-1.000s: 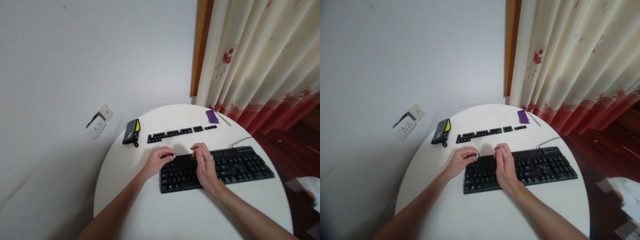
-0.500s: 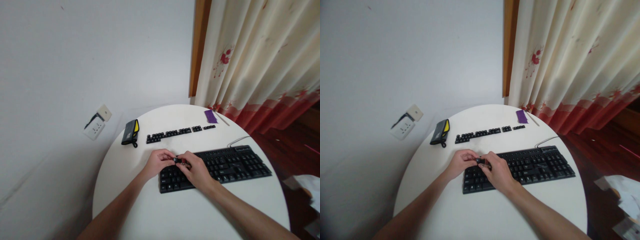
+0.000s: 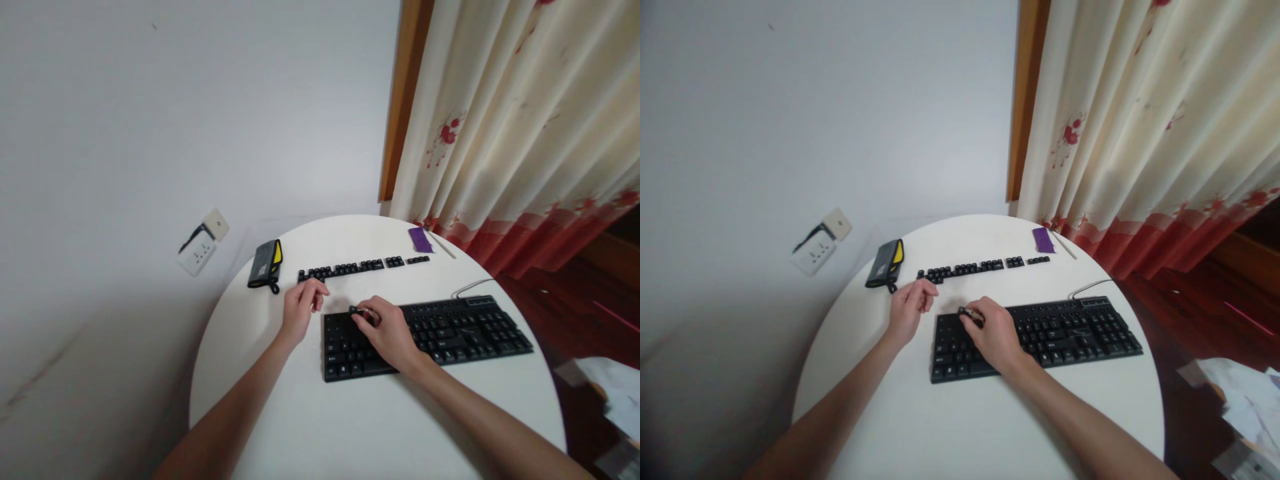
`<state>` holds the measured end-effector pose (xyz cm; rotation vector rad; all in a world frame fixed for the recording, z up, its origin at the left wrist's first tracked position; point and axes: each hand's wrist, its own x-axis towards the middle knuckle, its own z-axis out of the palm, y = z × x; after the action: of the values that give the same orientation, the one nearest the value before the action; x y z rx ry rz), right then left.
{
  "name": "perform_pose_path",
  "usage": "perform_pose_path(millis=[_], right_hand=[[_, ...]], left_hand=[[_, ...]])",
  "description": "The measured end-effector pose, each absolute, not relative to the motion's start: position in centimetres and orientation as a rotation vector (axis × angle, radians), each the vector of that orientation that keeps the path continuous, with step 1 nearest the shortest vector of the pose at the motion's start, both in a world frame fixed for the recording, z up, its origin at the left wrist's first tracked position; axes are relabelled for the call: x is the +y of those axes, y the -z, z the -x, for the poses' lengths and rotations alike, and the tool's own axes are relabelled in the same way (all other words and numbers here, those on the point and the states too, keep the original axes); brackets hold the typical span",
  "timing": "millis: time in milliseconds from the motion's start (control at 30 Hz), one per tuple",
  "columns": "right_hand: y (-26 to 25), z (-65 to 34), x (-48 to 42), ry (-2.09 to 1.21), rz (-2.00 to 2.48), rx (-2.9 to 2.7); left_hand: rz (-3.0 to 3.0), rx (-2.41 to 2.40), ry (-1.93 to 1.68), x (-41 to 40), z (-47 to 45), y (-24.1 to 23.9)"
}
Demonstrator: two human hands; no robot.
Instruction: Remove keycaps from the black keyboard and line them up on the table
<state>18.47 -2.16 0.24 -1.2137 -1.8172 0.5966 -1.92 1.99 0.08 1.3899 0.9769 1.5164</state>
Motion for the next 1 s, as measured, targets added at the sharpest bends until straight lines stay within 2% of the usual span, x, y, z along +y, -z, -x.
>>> perform_pose_path(millis=[133,267,1000], right_hand=[[-0.8,-18.1,1.1,-0.538,1.427,-2.014],[-0.7,-16.7,4.3,-0.495,1.615,-2.213],[1.6,-12.2,7.5,-0.45,1.829,-2.214]], left_hand=[[-1.187,1.046,-1.802,3.5,3.5,-0.2],[-1.128,1.081,-1.913,4.0,4.2,-0.2],[-1.2,1.15,-1.87,3.9,4.4,-0.2]])
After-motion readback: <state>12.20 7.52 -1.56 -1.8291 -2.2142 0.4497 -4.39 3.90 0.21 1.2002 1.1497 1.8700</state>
